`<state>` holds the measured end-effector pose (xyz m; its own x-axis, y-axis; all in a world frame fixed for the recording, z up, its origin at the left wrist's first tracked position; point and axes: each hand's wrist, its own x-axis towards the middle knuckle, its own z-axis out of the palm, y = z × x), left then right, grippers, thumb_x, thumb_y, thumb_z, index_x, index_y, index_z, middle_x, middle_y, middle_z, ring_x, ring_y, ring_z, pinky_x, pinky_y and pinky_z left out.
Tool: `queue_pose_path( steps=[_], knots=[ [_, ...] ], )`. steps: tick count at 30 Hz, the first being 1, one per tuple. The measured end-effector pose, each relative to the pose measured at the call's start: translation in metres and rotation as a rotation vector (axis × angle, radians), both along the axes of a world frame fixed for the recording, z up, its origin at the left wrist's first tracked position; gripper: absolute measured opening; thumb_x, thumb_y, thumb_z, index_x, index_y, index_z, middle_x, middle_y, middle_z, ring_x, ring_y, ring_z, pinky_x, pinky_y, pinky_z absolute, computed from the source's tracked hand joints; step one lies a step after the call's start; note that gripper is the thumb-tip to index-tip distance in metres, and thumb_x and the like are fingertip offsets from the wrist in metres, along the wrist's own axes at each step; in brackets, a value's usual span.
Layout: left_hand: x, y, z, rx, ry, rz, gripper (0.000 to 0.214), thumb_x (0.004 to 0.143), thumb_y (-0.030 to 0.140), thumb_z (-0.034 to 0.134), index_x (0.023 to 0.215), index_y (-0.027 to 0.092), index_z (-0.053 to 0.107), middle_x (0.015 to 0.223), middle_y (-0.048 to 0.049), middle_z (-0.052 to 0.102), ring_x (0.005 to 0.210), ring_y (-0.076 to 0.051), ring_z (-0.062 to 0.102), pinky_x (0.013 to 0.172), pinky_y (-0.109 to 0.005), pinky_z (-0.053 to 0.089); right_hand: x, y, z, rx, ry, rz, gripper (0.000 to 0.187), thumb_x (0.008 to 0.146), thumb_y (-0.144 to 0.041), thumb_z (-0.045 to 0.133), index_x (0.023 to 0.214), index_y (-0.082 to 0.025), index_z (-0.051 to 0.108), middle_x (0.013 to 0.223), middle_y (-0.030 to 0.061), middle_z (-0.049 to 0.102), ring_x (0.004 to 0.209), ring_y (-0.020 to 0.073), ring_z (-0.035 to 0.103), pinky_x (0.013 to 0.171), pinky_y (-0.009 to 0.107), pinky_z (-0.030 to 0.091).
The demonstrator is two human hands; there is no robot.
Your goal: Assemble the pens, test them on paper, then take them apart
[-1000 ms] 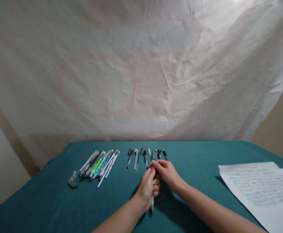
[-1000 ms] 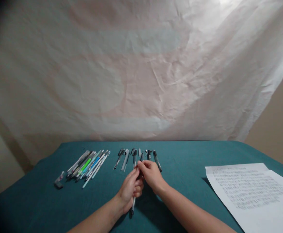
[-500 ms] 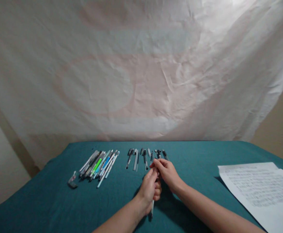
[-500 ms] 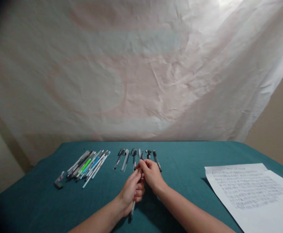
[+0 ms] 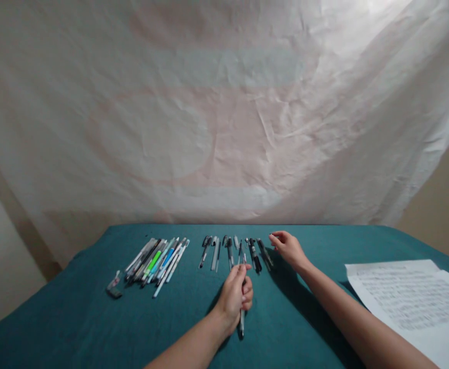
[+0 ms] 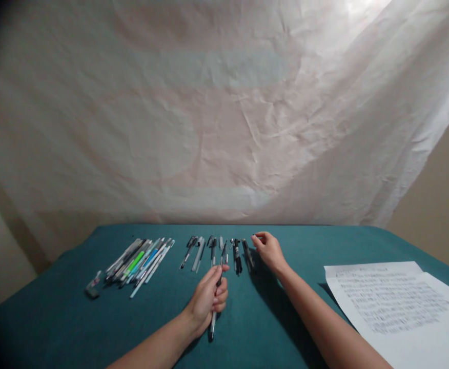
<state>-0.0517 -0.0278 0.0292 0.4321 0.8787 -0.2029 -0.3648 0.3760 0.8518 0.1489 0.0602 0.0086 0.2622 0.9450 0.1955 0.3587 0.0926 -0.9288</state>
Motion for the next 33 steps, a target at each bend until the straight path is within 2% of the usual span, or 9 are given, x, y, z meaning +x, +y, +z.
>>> queue_pose_path(
  steps=[2,5,10,13,19,22,27,33],
  knots=[
    [0.0,0.0,0.0,0.006,0.001,-0.005,0.033,0.077,0.049,0.042,0.095,0.021,0.04,0.052,0.009,0.026,0.036,-0.002,0.017,0.037,-0.017,0.006,0.014,0.007,-0.01,0.021,-0.179,-0.059,0.037,0.069,-0.043,0.051,0.09,-0.012,0.056,0.061,0.0026,0.058,0.052,0.0126,0.051,0.052,0.024,0.038],
    [0.0,-0.001,0.0,0.009,0.012,-0.005,0.031,0.078,0.047,0.042,0.094,0.021,0.04,0.052,0.009,0.026,0.036,-0.001,0.018,0.038,-0.017,0.005,0.022,0.01,-0.019,0.03,-0.39,-0.066,0.028,0.071,-0.038,0.049,0.08,-0.014,0.059,0.065,0.0047,0.061,0.058,0.0144,0.054,0.057,0.025,0.038],
    [0.0,-0.001,0.001,0.009,0.024,-0.01,0.03,0.077,0.045,0.044,0.093,0.021,0.04,0.052,0.0088,0.029,0.036,-0.001,0.019,0.038,-0.017,0.006,0.017,0.008,-0.02,0.031,-0.542,-0.049,0.024,0.074,-0.033,0.045,0.077,-0.016,0.061,0.074,0.0064,0.064,0.067,0.0159,0.056,0.061,0.024,0.037],
    [0.001,-0.001,0.0,0.015,0.014,-0.015,0.03,0.076,0.046,0.045,0.092,0.02,0.041,0.054,0.0085,0.031,0.036,-0.001,0.021,0.038,-0.017,0.007,0.017,0.008,-0.016,-0.005,-0.594,-0.034,0.025,0.074,-0.033,0.045,0.077,-0.015,0.063,0.073,0.0072,0.063,0.067,0.016,0.056,0.06,0.024,0.037],
    [0.001,0.0,-0.002,0.021,-0.003,-0.004,0.031,0.075,0.046,0.047,0.089,0.019,0.042,0.056,0.0076,0.033,0.038,-0.001,0.025,0.038,-0.017,0.008,0.03,0.004,-0.003,-0.08,-0.584,0.155,0.027,0.066,-0.031,0.057,0.087,-0.015,0.062,0.077,0.0058,0.063,0.066,0.0147,0.055,0.06,0.023,0.038],
    [0.001,0.0,-0.002,0.021,-0.004,-0.007,0.032,0.074,0.047,0.047,0.089,0.019,0.042,0.056,0.0075,0.034,0.038,-0.001,0.026,0.038,-0.017,0.009,0.032,0.003,-0.001,-0.139,-0.583,0.212,0.028,0.061,-0.028,0.061,0.086,-0.015,0.062,0.073,0.0041,0.062,0.062,0.0135,0.054,0.057,0.022,0.037],
    [0.0,0.0,-0.004,0.029,-0.018,-0.019,0.032,0.074,0.047,0.047,0.089,0.019,0.043,0.057,0.0071,0.034,0.039,-0.001,0.027,0.038,-0.017,0.01,0.028,0.001,-0.005,-0.103,-0.649,0.157,0.021,0.066,-0.028,0.057,0.082,-0.016,0.061,0.068,0.0033,0.061,0.061,0.013,0.054,0.054,0.021,0.035],
    [0.001,0.0,-0.006,0.032,-0.021,-0.017,0.031,0.076,0.046,0.045,0.091,0.018,0.042,0.057,0.0067,0.035,0.039,-0.001,0.027,0.038,-0.017,0.009,0.017,0.003,-0.015,-0.035,-0.692,0.041,0.022,0.07,-0.029,0.053,0.086,-0.016,0.06,0.069,0.0045,0.062,0.064,0.0141,0.055,0.057,0.021,0.035]
  ],
)
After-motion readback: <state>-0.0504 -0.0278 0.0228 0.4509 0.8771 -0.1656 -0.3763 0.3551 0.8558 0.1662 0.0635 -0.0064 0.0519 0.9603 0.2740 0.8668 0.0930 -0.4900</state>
